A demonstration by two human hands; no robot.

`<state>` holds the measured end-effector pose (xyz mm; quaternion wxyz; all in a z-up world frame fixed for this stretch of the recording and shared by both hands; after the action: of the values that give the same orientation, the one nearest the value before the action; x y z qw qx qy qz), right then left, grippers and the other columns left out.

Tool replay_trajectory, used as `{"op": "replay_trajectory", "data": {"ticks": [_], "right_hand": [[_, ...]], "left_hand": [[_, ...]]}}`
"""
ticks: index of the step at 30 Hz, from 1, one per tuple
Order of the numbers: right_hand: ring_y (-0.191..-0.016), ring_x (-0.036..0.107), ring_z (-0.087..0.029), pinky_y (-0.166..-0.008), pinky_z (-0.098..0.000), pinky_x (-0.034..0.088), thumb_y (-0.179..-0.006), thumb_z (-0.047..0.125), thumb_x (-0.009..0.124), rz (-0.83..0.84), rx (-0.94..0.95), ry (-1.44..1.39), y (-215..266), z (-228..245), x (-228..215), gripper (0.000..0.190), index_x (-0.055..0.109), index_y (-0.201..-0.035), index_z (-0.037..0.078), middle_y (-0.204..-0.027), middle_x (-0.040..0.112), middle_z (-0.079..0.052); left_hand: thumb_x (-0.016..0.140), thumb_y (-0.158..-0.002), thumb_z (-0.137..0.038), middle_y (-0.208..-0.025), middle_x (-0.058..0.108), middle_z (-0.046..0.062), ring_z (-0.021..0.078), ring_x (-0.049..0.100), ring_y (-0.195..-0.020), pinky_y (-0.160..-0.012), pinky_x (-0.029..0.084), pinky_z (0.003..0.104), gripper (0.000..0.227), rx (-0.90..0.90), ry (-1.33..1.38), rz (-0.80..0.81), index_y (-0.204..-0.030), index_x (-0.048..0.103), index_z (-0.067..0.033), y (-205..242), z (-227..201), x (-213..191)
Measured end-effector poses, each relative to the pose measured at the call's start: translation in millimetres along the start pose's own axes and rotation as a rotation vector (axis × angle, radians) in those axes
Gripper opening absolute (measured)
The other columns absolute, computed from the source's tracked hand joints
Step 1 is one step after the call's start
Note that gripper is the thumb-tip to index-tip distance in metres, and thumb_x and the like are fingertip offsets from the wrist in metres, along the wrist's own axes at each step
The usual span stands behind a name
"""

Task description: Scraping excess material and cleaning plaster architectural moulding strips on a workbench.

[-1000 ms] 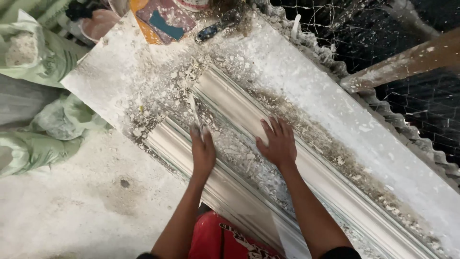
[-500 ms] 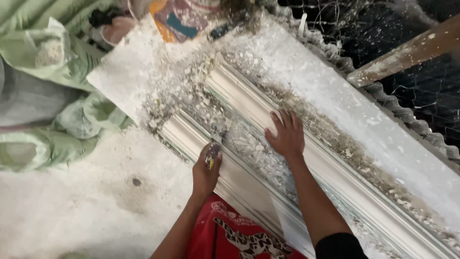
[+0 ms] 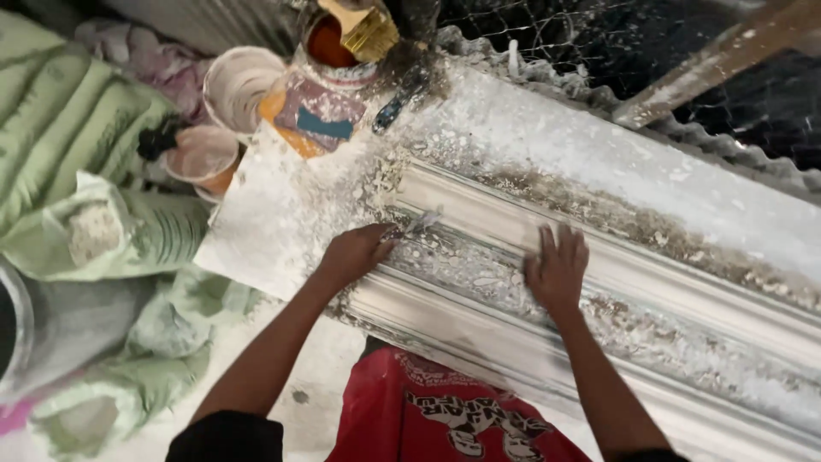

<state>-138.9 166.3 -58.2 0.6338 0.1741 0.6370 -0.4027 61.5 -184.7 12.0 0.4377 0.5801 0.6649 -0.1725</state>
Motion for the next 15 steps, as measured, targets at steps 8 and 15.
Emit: {"op": "replay_trajectory", "data": {"ticks": [8, 15], "right_hand": [[-0.148, 0.023, -0.056, -0.112, -0.0738, 0.024, -0.099, 0.040, 0.041, 0.173, 0.591, 0.097, 138.6, -28.3, -32.4, 0.062, 0.045, -0.156, 0.016, -0.162, 0.032, -0.021], [-0.150, 0.030, -0.044, -0.113, -0.0665, 0.031, -0.100, 0.042, 0.041, 0.214, 0.752, 0.054, 144.3, -37.7, -22.4, 0.059, 0.047, -0.155, 0.022, -0.165, 0.036, -0.009]], "left_hand": [[0.051, -0.104, -0.040, -0.118, 0.074, 0.018, 0.0451, 0.071, -0.105, -0.089, 0.057, 0.061, 0.043, 0.252, -0.218, 0.121, -0.132, 0.066, -0.0107, -40.6, 21.1, -43.6], [0.048, -0.105, -0.048, -0.120, 0.074, 0.010, 0.0407, 0.071, -0.106, -0.093, 0.057, 0.059, 0.046, 0.269, -0.314, 0.180, -0.136, 0.064, -0.0183, -66.0, 27.8, -56.7]]}}
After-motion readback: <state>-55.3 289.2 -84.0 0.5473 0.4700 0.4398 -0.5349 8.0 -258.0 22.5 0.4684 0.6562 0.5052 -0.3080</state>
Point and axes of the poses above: each hand's wrist, its own y-axis away from the middle knuckle, its own x-axis out of the palm, z = x × y, the point moved 6 cm from there along -y, towards the middle knuckle
